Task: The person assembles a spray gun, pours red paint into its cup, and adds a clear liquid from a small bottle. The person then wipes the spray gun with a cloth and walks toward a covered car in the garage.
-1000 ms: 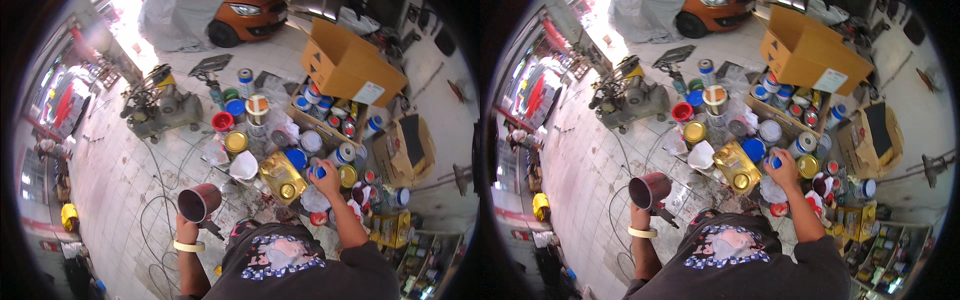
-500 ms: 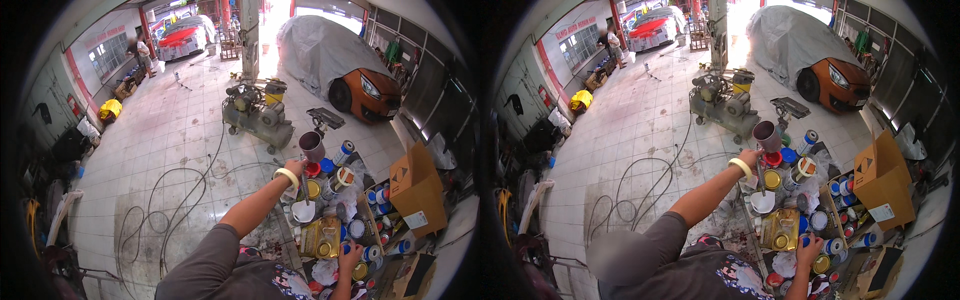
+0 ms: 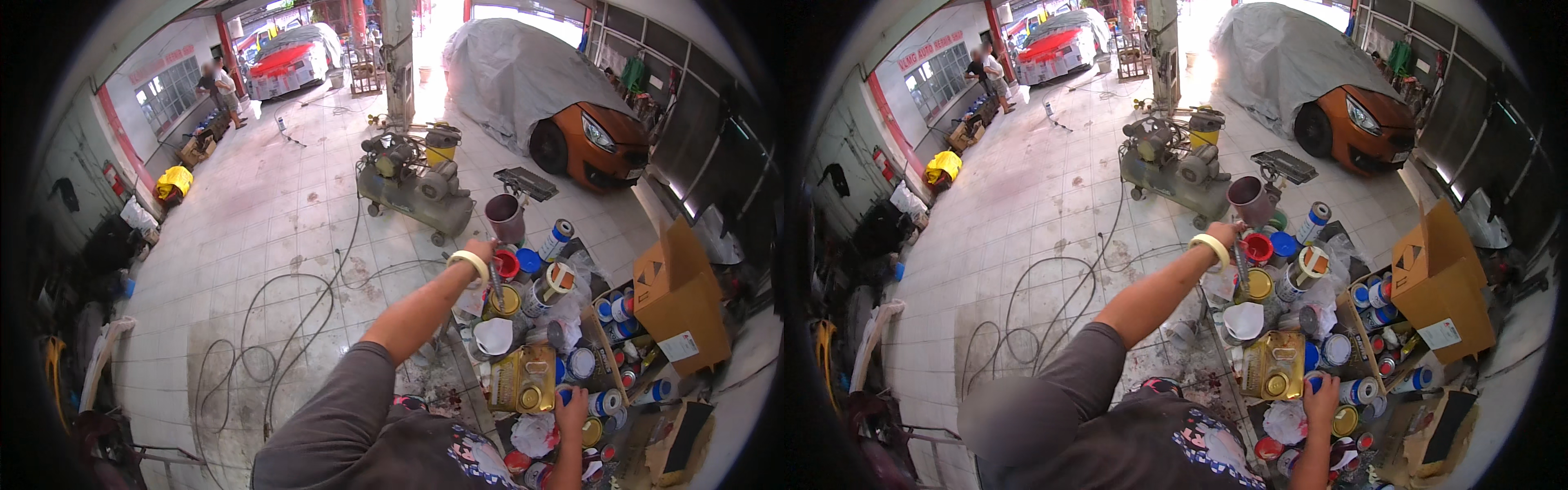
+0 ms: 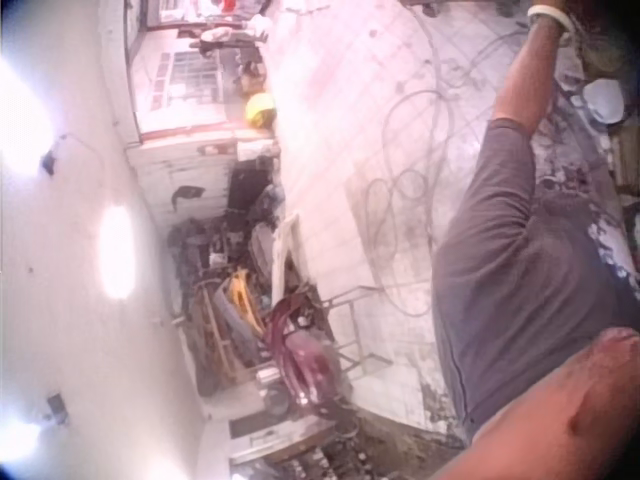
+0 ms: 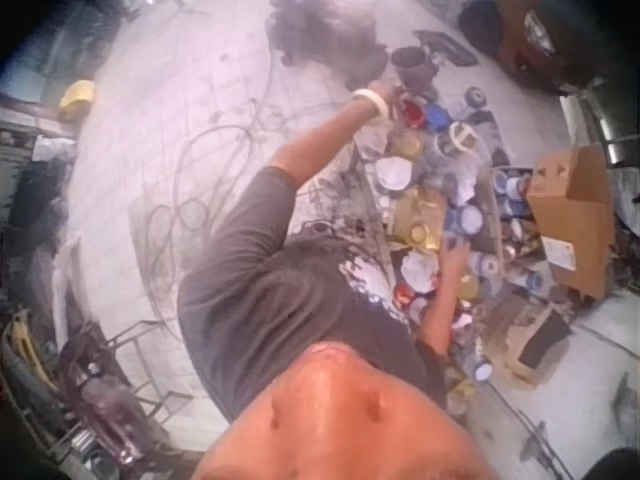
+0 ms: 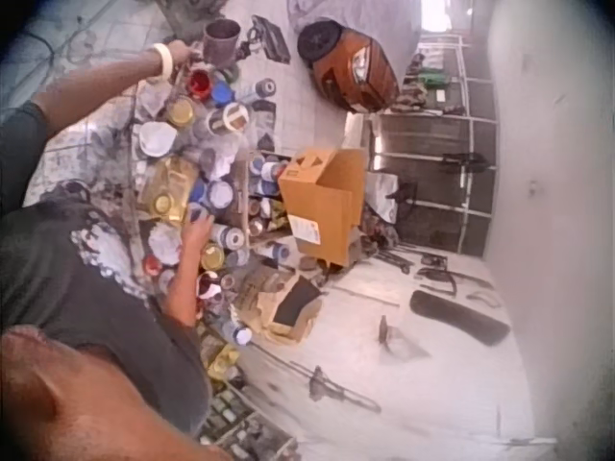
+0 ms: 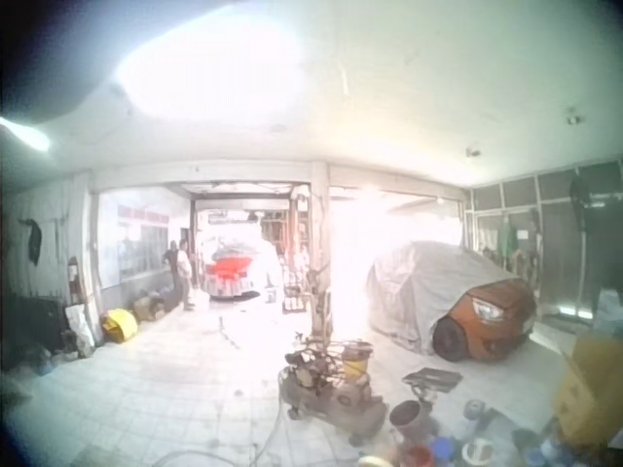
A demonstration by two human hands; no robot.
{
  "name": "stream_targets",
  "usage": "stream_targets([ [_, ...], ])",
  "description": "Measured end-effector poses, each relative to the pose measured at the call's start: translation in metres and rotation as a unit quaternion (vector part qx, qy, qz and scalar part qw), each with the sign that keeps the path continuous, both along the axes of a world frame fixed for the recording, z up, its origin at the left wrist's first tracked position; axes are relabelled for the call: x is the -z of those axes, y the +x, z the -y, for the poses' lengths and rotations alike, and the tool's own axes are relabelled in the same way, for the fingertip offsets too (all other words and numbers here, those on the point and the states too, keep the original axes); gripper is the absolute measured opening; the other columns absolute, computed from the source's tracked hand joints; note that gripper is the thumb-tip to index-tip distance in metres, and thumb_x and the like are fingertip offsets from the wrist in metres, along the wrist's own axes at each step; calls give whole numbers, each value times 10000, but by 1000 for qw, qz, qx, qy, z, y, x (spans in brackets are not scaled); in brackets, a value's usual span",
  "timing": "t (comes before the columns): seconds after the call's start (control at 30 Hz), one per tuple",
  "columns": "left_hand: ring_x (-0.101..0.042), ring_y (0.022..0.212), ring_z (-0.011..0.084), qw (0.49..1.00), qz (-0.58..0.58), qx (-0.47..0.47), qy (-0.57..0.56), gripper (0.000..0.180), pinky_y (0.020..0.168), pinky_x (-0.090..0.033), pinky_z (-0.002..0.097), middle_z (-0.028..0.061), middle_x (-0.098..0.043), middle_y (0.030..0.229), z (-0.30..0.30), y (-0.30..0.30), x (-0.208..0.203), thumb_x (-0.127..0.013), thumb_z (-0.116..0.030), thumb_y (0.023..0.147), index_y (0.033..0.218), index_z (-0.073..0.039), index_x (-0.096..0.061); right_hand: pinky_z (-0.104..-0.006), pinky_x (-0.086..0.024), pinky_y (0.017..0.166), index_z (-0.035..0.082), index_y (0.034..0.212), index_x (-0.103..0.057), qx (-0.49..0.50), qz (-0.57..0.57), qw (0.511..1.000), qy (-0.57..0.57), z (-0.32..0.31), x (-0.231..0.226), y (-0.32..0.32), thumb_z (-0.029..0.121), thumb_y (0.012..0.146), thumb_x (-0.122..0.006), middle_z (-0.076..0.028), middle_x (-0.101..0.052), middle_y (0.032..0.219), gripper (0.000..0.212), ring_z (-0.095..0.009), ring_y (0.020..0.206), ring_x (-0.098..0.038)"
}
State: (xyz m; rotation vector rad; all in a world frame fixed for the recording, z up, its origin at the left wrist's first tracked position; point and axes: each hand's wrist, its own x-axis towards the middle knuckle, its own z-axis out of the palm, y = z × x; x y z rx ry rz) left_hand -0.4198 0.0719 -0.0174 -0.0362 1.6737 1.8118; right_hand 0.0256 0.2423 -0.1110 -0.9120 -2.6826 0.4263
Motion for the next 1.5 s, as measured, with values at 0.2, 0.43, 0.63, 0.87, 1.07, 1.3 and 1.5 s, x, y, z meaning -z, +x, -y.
stream_targets([
  [0.2,-728,730,278,997,-14,-12,-76,342,595,-611,494,132,-708,857,29,-9,-3,-571,-370,1005,1127,-76,-699,-501,-494,840,6,1073,-582,6,16,1000,-4,-3,-2,-1,240,810,-779,-218,-540,1093,403,-449,1019,-579],
  [0.43,-720,714,257,999,29,-20,-28,347,596,-579,419,109,-706,843,53,-8,-16,-533,-382,1013,1108,-98,-708,-492,-490,827,6,1051,-577,-11,-11,1000,-15,0,-2,0,220,810,-774,-201,-542,1067,378,-436,990,-581],
  [0.63,-683,654,191,997,-33,-18,-69,328,561,-522,371,71,-703,798,59,-22,9,-528,-377,1024,1090,-122,-724,-482,-493,818,16,1057,-590,-8,-27,999,-18,1,-2,2,209,802,-780,-192,-543,1053,371,-432,976,-583],
  [0.87,-676,675,207,998,-19,-28,-45,312,668,-579,381,79,-689,843,107,-37,56,-553,-372,1030,1136,-118,-701,-494,-497,850,18,1116,-597,-8,15,1000,-17,4,-7,-7,197,816,-770,-212,-543,1108,390,-443,1008,-584],
  [1.07,-646,654,204,994,62,-93,-10,317,665,-570,370,72,-639,766,161,-9,61,-555,-385,1032,1064,-82,-642,-511,-490,873,15,1192,-574,5,56,998,-19,5,-2,-5,169,860,-729,-259,-506,1232,398,-464,1054,-577],
  [1.3,-630,543,214,984,92,-149,-35,395,513,-524,345,86,-604,685,218,28,125,-587,-407,1017,1037,-29,-702,-518,-483,847,28,1224,-564,-4,54,998,-13,12,3,-2,162,872,-716,-226,-489,1247,406,-443,1070,-573],
  [1.5,-638,587,233,977,135,-158,-51,324,568,-561,369,98,-618,711,244,65,147,-589,-337,1021,1051,-19,-641,-511,-482,858,47,1208,-578,-40,32,998,-27,9,0,-4,131,863,-713,-201,-502,1202,380,-434,1069,-571],
])
